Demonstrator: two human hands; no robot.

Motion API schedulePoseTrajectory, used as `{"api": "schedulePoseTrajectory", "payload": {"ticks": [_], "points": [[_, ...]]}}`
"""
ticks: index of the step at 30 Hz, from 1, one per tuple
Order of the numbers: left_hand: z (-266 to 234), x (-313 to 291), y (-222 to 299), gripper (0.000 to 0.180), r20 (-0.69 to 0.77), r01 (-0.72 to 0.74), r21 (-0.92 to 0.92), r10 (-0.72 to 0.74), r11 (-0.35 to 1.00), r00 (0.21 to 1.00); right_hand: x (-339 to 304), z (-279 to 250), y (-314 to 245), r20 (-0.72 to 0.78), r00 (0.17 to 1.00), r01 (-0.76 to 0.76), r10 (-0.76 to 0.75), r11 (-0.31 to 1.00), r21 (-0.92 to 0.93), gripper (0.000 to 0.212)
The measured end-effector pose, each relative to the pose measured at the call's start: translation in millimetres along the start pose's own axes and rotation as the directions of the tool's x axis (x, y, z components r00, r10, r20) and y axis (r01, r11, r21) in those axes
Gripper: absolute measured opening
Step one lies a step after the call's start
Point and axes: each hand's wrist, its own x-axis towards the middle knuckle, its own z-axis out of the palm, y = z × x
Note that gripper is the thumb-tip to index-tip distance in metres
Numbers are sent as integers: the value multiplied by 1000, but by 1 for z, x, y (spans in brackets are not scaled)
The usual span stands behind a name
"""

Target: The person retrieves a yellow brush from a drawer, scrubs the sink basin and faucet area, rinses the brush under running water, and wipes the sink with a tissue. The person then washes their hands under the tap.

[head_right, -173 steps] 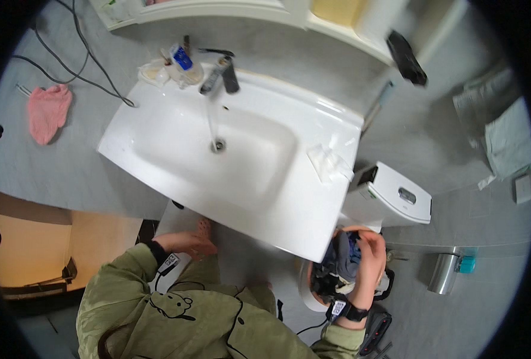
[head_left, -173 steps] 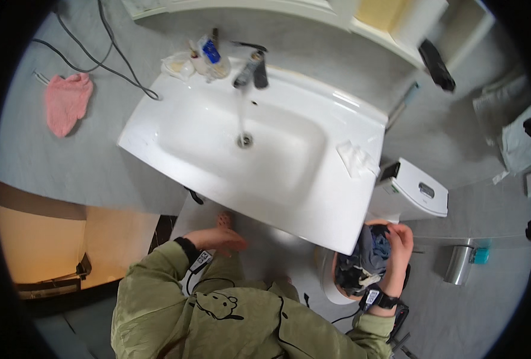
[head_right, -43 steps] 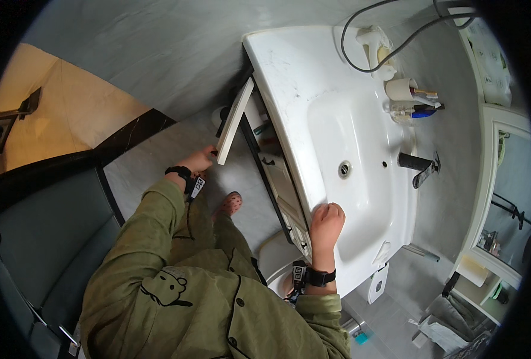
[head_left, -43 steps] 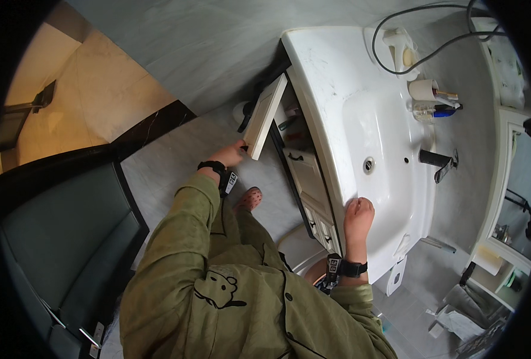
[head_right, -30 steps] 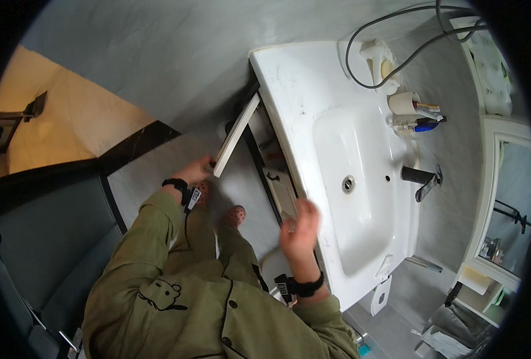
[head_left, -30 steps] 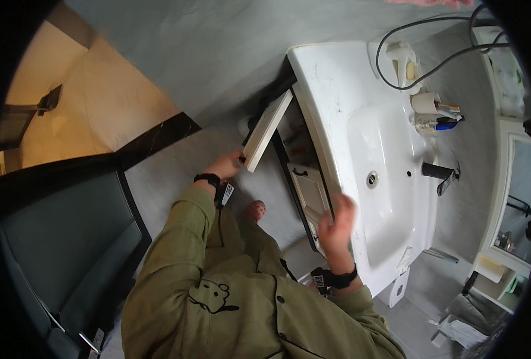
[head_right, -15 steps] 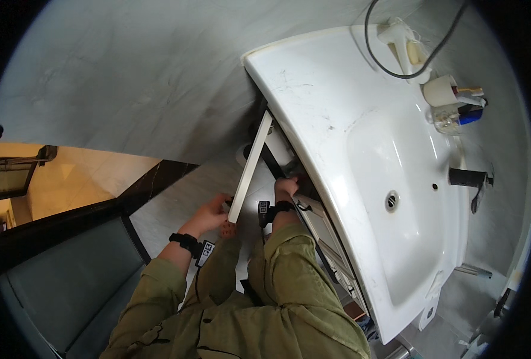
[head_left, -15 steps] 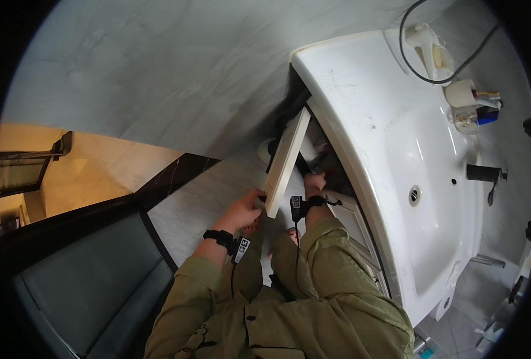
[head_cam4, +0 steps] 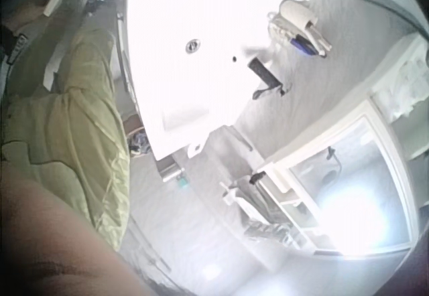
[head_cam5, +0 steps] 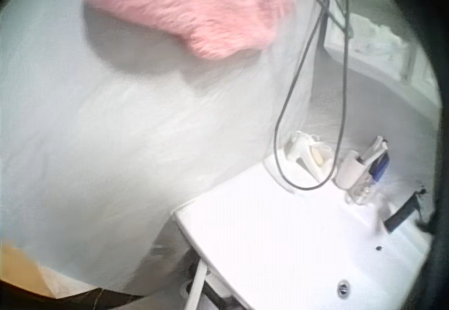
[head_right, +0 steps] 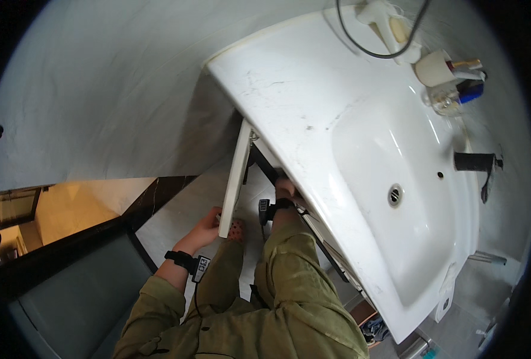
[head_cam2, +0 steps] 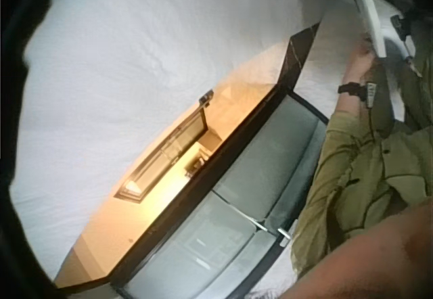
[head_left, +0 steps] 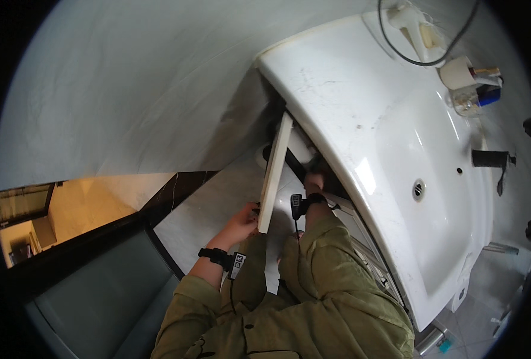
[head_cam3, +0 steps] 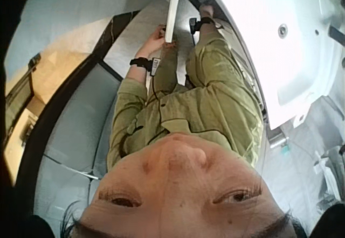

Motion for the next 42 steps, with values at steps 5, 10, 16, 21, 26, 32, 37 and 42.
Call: {"api": "schedulePoseTrajectory", "payload": {"ticks": [5,10,16,21,26,32,37,42], "points": [[7,-9,27,49,-12,78,143,-77,987,997,-147,-155,-51,281,915,-403,291,590,700,27],[7,-31,71,62,69,177,345,-212,922,975,-288,-276,-39,591,789,-609,167,333,720,35],[39,-48,103,69,141,40,500,-127,865,982,-404,-448,4,588,793,-260,-156,788,559,19],[112,-44,154,71,479,108,182,-184,977,859,-471,-557,36,529,811,-178,-249,757,629,14],[154,-29,195,65,393,20,638,-349,770,851,-494,-631,95,348,908,-189,-235,510,839,13],[183,-23,220,63,344,152,561,-396,813,851,-426,-723,167,-146,989,137,-18,471,871,18],[165,-77,256,55,219,280,240,-333,929,917,-366,-797,185,-309,947,321,-91,198,926,18],[108,-140,266,39,-69,57,-332,-85,942,994,-323,-835,192,-346,926,367,-153,147,918,18]]}}
